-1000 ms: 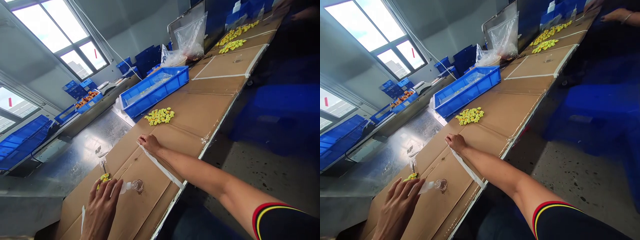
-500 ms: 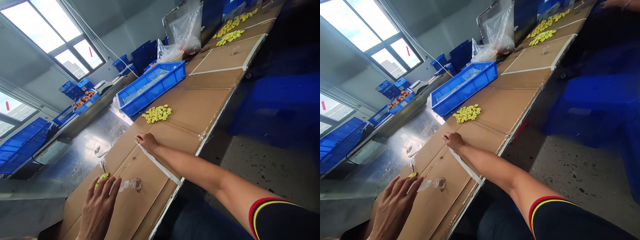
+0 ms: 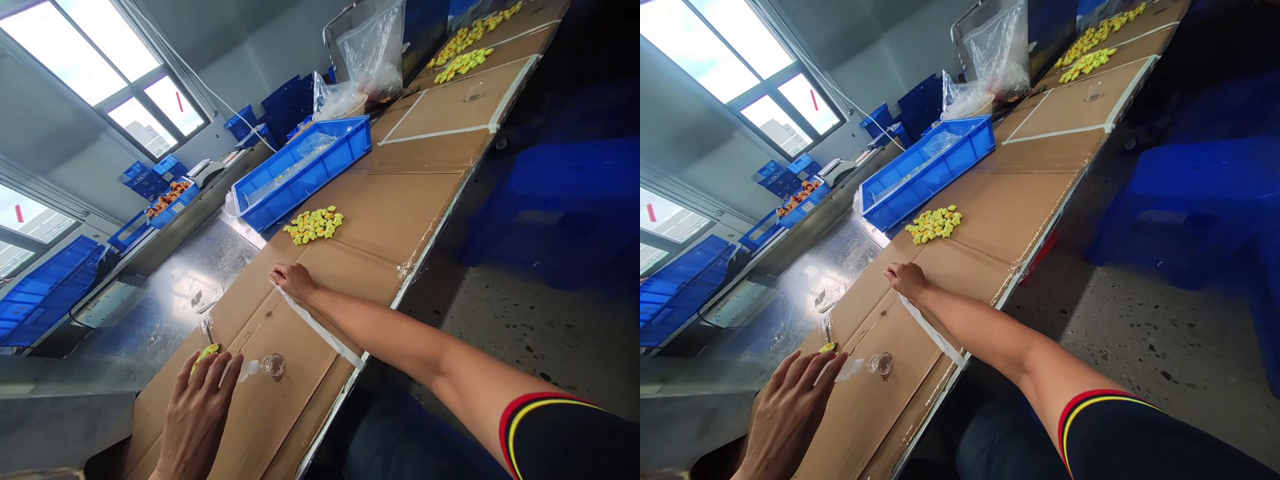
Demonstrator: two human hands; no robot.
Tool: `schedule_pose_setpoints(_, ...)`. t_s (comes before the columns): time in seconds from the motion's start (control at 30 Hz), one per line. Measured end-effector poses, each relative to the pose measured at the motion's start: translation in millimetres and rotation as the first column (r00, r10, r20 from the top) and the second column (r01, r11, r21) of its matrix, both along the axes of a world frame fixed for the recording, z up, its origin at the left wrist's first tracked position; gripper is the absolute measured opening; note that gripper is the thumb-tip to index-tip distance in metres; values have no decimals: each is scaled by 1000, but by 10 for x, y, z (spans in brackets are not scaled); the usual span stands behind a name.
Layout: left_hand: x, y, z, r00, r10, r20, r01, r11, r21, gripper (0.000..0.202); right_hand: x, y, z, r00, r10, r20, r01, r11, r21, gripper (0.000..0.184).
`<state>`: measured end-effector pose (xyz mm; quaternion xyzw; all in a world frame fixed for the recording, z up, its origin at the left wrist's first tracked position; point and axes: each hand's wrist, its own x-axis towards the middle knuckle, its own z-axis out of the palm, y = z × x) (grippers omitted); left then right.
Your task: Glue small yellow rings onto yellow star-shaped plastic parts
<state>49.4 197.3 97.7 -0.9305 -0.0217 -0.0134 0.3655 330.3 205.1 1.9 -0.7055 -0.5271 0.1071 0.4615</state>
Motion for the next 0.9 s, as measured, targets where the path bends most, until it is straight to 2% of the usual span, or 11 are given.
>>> schedule_pose_setpoints(0.2, 32, -65, 0, 998, 52, 44, -50, 998, -40, 38, 6, 1, 14, 1000, 5, 1, -5, 1000, -7, 21)
schedule_pose_setpoints(0.57, 92, -126, -17, 992, 100, 72, -98, 995, -32, 43, 4, 9, -1, 1000, 1, -23, -1, 1000, -6, 21)
schedule_pose_setpoints(0.7, 11, -63, -104, 985, 126, 120, -114, 988, -103, 40, 6, 2, 7, 999, 0, -32, 0, 1000, -3, 21)
schedule_pose_setpoints(0.77, -54, -14, -198, 953, 240, 184, -182, 941, -287, 36, 5, 1, 4, 999, 0, -37, 0, 1000, 1, 20)
schedule_pose_setpoints(0.83, -119, 40, -310, 887, 405, 223, -250, 826, -504, 33, 2, 2, -2, 999, 1, -43, 0, 1000, 7, 20)
schedule_pose_setpoints(0.9, -172, 94, -409, 820, 521, 237, -274, 721, -637, 31, -3, 3, -9, 999, 2, -51, -1, 1000, 16, 20)
